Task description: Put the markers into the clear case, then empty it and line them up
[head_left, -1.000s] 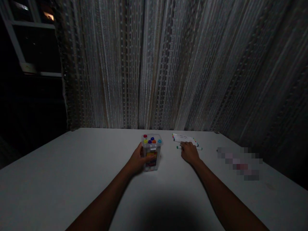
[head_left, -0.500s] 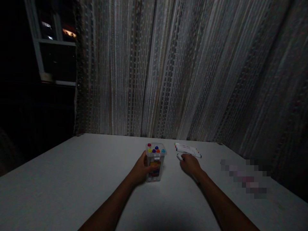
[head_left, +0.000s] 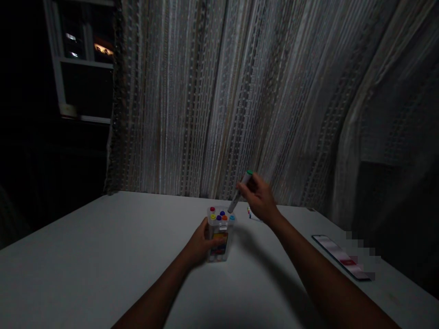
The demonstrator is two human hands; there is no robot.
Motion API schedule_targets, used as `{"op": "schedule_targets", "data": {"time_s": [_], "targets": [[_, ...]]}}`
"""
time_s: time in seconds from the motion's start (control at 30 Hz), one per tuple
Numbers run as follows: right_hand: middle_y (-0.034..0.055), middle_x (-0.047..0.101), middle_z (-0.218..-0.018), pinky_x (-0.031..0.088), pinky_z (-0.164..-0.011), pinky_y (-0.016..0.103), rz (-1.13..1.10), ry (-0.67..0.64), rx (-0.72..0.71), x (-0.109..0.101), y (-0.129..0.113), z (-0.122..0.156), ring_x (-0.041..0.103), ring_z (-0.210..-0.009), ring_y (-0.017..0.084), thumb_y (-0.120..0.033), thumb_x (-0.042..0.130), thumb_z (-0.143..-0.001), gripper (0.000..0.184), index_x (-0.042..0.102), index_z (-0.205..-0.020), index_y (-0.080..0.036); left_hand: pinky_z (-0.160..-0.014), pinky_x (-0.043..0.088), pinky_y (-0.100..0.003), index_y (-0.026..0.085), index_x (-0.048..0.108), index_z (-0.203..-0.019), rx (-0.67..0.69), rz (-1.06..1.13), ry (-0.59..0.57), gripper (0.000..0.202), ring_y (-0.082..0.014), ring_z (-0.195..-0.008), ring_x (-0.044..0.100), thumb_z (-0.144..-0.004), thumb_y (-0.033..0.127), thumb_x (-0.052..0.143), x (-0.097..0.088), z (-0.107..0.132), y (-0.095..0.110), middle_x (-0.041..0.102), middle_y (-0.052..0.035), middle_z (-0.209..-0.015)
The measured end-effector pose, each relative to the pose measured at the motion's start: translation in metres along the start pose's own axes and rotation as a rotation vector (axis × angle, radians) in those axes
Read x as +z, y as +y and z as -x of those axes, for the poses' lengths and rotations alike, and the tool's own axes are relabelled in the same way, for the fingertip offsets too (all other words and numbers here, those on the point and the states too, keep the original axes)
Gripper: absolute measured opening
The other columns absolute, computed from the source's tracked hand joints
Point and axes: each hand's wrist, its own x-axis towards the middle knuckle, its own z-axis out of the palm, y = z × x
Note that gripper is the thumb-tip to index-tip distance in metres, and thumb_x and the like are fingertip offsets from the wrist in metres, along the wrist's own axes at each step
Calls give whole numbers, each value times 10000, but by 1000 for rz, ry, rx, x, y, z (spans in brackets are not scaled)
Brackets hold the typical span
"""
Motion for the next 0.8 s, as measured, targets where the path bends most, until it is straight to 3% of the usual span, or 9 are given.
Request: {"op": "schedule_targets", "data": {"time_s": [0.2, 0.33, 0.53, 0.8], "targets": [[-23, 538, -620, 411, -510, 206, -108, -258, 164, 26, 10, 6, 506, -556, 94, -255, 473, -815, 111, 490, -739, -176, -844, 489, -367, 175, 467, -1118, -7, 62, -26, 619, -221, -944, 634, -597, 226, 796, 2, 3, 3, 643, -86, -1073], [-28, 530, -554, 382, -495, 200, 12, -363, 205, 28, 12, 7, 502, -518, 93, -225, 478, -804, 145, 506, -675, -166, -866, 476, -352, 161, 477, -1103, 15, 33, -15, 584, -216, -973, 621, -608, 199, 786, 2, 4, 4, 643, -87, -1066], [-10, 592, -635, 365, -546, 206, 203, -418, 207, 27, 20, 9, 533, -602, 112, -128, 539, -744, 37, 530, -721, -155, -851, 487, -366, 165, 456, -1111, 5, 60, -26, 614, -223, -956, 628, -598, 205, 792, 1, 2, 4, 640, -93, -1072], [-1, 589, -662, 313, -557, 204, 359, -515, 179, 26, 12, 13, 490, -613, 104, -135, 537, -771, 69, 583, -720, -137, -879, 473, -360, 160, 470, -1122, 42, 37, -19, 645, -241, -1006, 615, -574, 213, 807, 0, 0, 2, 635, -103, -1101]]}}
